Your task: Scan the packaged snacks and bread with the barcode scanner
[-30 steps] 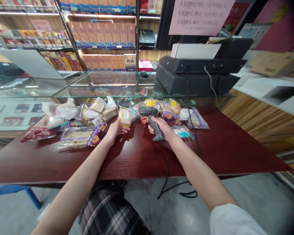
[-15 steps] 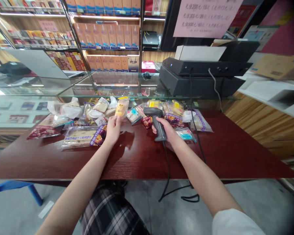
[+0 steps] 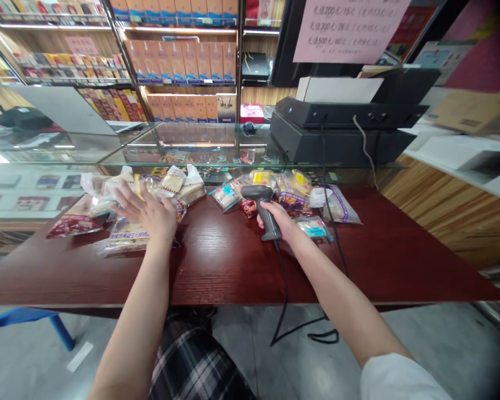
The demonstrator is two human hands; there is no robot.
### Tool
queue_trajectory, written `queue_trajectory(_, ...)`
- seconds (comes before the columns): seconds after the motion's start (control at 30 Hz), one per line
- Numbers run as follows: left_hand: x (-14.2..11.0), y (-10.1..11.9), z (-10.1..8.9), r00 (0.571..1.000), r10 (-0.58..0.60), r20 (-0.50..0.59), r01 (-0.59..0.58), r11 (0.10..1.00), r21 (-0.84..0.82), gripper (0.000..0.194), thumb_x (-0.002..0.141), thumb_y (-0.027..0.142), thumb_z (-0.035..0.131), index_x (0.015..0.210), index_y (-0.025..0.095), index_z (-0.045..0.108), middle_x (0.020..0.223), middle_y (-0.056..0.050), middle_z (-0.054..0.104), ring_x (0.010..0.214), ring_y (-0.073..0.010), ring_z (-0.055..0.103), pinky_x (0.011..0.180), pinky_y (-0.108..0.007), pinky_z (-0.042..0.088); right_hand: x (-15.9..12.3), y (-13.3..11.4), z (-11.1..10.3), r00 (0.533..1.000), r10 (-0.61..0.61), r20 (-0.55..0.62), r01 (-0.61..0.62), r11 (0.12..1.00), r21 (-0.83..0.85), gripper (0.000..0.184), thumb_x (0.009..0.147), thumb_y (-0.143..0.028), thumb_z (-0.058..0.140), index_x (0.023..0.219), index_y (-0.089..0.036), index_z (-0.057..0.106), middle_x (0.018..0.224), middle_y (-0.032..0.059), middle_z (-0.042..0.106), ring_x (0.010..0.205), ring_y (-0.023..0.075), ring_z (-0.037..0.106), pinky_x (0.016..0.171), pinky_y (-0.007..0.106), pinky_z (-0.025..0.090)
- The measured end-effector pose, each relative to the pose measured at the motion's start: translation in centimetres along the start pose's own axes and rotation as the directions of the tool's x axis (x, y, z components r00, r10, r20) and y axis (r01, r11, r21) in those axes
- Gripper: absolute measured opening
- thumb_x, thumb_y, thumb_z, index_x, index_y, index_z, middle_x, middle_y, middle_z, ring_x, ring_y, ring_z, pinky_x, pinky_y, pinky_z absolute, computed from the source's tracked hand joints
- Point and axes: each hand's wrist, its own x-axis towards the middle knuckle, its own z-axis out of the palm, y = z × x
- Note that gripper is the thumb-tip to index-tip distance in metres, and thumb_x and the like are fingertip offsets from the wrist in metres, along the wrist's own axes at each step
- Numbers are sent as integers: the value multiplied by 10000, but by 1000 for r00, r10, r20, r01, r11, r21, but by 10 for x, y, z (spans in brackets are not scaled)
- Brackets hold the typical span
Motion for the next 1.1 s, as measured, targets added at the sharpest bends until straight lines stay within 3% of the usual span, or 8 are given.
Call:
queue_trajectory(0.03, -2, 2, 3, 999, -1, -46, 2, 1000, 23, 597, 866, 204, 454, 1444, 118, 333, 1580, -240, 217, 1504, -383, 75, 1132, -700, -68, 1, 1, -1, 1000, -8, -4, 8, 1000, 6, 283, 776, -449, 654, 803, -213, 501, 482, -23, 573, 418, 126, 513, 428, 228, 408)
queue_trajectory(0.13, -10, 5, 17, 993, 62, 98, -69, 995, 74, 464, 864, 242, 485, 1317, 147, 519, 1454, -188, 475, 1434, -351, 315, 1181, -620, 3, 3, 4, -2, 1000, -22, -6, 22, 1000, 16, 281, 777, -443, 659, 812, -213, 501, 478, -29, 569, 409, 125, 515, 417, 226, 411)
queue_trajectory(0.23, -15, 3, 27, 971, 91, 223, -126, 981, 147, 451, 835, 292, 543, 1239, 94, 579, 1461, -232, 455, 1408, -405, 333, 1170, -628, 35, 4, 3, -2, 1000, -27, -16, 27, 999, 18, 279, 772, -439, 663, 809, -211, 507, 467, -31, 562, 406, 123, 517, 407, 221, 412)
queue_trajectory(0.43, -15, 18, 25, 958, 205, 199, -225, 971, 81, 380, 930, 281, 428, 1242, 146, 597, 1395, -182, 523, 1392, -342, 370, 1182, -583, 129, 0, -3, 3, 999, -25, -20, 26, 999, 38, 299, 735, -429, 699, 814, -204, 520, 498, -36, 586, 412, 119, 537, 400, 213, 424)
queue_trajectory(0.57, -26, 31, 35, 796, 438, 418, -437, 894, -102, 437, 951, 336, 426, 1336, 162, 540, 1471, -161, 455, 1362, -291, 425, 1139, -474, 319, 1, -3, 2, 999, -32, -40, 34, 998, 45, 274, 742, -397, 691, 849, -175, 573, 587, -10, 642, 412, 98, 531, 389, 206, 418)
queue_trajectory(0.67, -39, 36, 48, 688, 459, 562, -494, 863, -101, 458, 964, 392, 423, 1355, 188, 545, 1551, -147, 367, 1413, -308, 369, 1172, -518, 250, 7, 1, -2, 997, -41, -60, 45, 996, 74, 270, 768, -402, 670, 874, -168, 592, 645, 14, 673, 415, 105, 537, 382, 220, 423)
queue_trajectory(0.77, -46, 35, 59, 633, 434, 641, -493, 864, -99, 497, 976, 445, 395, 1388, 201, 531, 1592, -135, 304, 1454, -311, 305, 1185, -537, 209, 11, 5, -6, 998, -32, -58, 37, 996, 83, 252, 804, -409, 642, 853, -166, 599, 615, 18, 660, 408, 112, 532, 378, 226, 421)
queue_trajectory(1.1, -41, 37, 70, 629, 335, 701, -420, 906, -56, 564, 989, 510, 304, 1411, 209, 525, 1622, -82, 237, 1482, -310, 246, 1177, -571, 205, 12, 7, -5, 998, -23, -64, 28, 996, 82, 237, 821, -404, 640, 838, -173, 588, 605, 12, 659, 406, 111, 536, 377, 223, 420)
